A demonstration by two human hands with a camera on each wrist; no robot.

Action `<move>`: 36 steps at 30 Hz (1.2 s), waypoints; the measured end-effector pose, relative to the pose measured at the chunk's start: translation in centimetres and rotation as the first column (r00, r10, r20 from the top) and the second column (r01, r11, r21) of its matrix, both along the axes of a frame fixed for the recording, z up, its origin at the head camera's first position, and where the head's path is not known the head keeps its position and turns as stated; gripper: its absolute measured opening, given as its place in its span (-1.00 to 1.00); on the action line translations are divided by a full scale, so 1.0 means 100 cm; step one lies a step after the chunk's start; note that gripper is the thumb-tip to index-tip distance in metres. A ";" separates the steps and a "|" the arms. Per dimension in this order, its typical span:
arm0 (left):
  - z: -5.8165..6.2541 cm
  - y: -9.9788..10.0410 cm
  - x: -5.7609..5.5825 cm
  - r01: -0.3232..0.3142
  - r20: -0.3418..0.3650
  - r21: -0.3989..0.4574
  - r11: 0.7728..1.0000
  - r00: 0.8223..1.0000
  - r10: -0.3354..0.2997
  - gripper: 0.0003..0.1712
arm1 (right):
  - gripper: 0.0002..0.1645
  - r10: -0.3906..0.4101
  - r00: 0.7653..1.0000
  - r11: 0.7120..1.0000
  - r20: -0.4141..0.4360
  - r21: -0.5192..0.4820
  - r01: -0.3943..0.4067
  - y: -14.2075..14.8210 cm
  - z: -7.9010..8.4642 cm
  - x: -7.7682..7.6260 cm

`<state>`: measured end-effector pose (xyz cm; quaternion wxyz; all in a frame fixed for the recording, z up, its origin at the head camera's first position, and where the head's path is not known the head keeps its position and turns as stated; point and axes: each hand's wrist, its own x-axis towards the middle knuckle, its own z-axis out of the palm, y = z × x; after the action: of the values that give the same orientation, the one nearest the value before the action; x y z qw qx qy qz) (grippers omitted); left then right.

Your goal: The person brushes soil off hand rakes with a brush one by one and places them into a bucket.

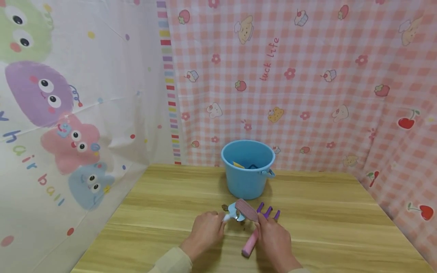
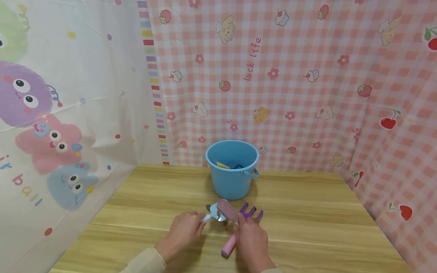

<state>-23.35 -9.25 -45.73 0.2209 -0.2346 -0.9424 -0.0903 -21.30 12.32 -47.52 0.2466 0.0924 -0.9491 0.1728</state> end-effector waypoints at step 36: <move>0.000 -0.006 -0.001 -0.013 0.031 0.052 0.999 0.999 0.011 -0.76 | -0.61 -0.042 0.996 0.984 0.075 -0.170 0.054 -0.001 0.008 -0.004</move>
<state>-23.43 -9.86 -45.71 0.2131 -0.2216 -0.9443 -0.1173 -21.72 12.21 -46.71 0.2239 0.0415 -0.9407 0.2513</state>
